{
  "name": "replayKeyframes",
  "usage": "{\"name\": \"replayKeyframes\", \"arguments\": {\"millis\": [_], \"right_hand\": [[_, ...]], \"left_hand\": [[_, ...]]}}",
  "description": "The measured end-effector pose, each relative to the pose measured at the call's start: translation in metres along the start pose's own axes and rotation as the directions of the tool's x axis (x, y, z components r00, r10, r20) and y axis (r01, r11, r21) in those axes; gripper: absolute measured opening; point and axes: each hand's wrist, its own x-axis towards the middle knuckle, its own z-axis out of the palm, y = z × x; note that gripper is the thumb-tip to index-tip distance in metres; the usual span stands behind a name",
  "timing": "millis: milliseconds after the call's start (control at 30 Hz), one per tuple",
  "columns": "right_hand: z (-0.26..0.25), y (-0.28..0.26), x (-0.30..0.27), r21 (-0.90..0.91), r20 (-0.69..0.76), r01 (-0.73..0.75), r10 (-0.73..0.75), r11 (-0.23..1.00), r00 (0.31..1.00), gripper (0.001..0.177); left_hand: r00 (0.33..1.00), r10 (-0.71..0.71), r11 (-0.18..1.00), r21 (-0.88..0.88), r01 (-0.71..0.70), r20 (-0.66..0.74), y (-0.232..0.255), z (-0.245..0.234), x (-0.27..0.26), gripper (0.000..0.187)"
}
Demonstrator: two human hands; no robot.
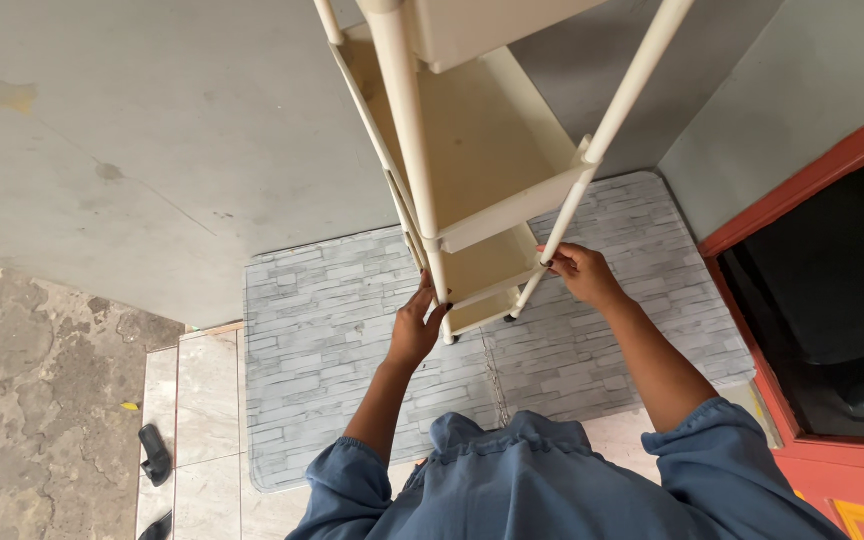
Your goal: The person assembles a three-tier plastic rolling cart by inserting vertical poles into the base and attaching each shelf tray in sequence. The person aligns and secures each tier, then positions the completed cart against a wall.
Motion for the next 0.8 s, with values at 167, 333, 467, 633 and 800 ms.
{"name": "replayKeyframes", "arguments": {"millis": [167, 333, 467, 633, 800], "right_hand": [[-0.003, 0.002, -0.004, -0.147, 0.019, -0.047, 0.05, 0.988, 0.999, 0.03], [-0.007, 0.005, -0.008, -0.157, 0.039, 0.083, -0.078, 0.984, 0.996, 0.029], [-0.001, 0.008, -0.01, -0.194, -0.042, 0.062, -0.071, 0.979, 0.997, 0.028], [0.002, 0.003, -0.009, -0.254, -0.069, -0.042, 0.026, 0.966, 0.997, 0.034], [-0.007, -0.011, -0.009, -0.183, 0.013, -0.005, 0.008, 0.983, 1.0, 0.041]], "left_hand": [[0.998, -0.06, 0.997, -0.043, 0.061, 0.023, -0.001, -0.001, -0.001, 0.023], [0.999, -0.032, 0.998, -0.047, 0.032, 0.0, 0.002, 0.002, -0.002, 0.022], [0.999, -0.035, 0.999, -0.033, 0.035, 0.006, 0.001, 0.001, 0.002, 0.023], [0.999, -0.026, 0.999, -0.025, 0.026, 0.02, 0.001, -0.002, 0.005, 0.022], [0.999, 0.033, 0.999, -0.021, -0.033, -0.001, 0.0, -0.002, 0.005, 0.022]]}}
